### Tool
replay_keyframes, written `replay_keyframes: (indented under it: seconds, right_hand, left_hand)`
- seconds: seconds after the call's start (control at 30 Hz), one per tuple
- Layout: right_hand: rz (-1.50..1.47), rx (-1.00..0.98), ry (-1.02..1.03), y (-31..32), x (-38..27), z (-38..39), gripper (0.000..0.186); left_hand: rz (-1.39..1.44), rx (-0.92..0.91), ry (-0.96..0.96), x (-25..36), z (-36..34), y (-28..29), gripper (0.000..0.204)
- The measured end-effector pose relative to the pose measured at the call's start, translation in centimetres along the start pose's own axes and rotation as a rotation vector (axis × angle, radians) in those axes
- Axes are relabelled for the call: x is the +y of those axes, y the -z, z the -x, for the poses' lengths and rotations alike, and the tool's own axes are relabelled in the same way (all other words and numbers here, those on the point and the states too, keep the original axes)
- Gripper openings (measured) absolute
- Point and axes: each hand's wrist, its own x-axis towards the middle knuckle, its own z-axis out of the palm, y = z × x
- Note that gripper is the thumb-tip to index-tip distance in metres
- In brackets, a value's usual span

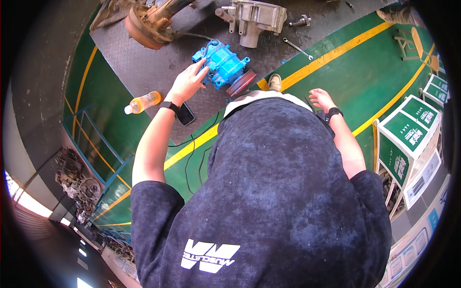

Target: The person handles a blue automotive air compressor by hand, rotating it on a workbench and using their fingers to remove small screws from the top housing.

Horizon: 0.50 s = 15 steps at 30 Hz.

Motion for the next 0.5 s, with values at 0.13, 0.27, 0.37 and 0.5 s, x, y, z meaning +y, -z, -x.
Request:
replay_keyframes:
  seconds: [0.13,0.27,0.37,0.5]
  right_hand:
    - [0.0,0.004,0.009,0.0,0.2,0.1,0.031]
    - [-0.01,0.023,0.003,0.0,0.3,0.3,0.029]
    - [-0.027,0.028,0.008,0.2,0.6,0.4,0.029]
    - [-0.046,0.044,0.007,0.4,0.9,0.8,0.03]
  left_hand:
    - [0.015,-0.009,0.027,0.2,0.0,-0.1,0.075]
    - [0.05,0.015,0.057,0.5,0.0,-0.3,0.076]
    - [0.093,0.041,0.101,1.2,-0.1,0.0,0.079]
    - [0.1,0.119,0.238,1.8,1.2,0.1,0.083]
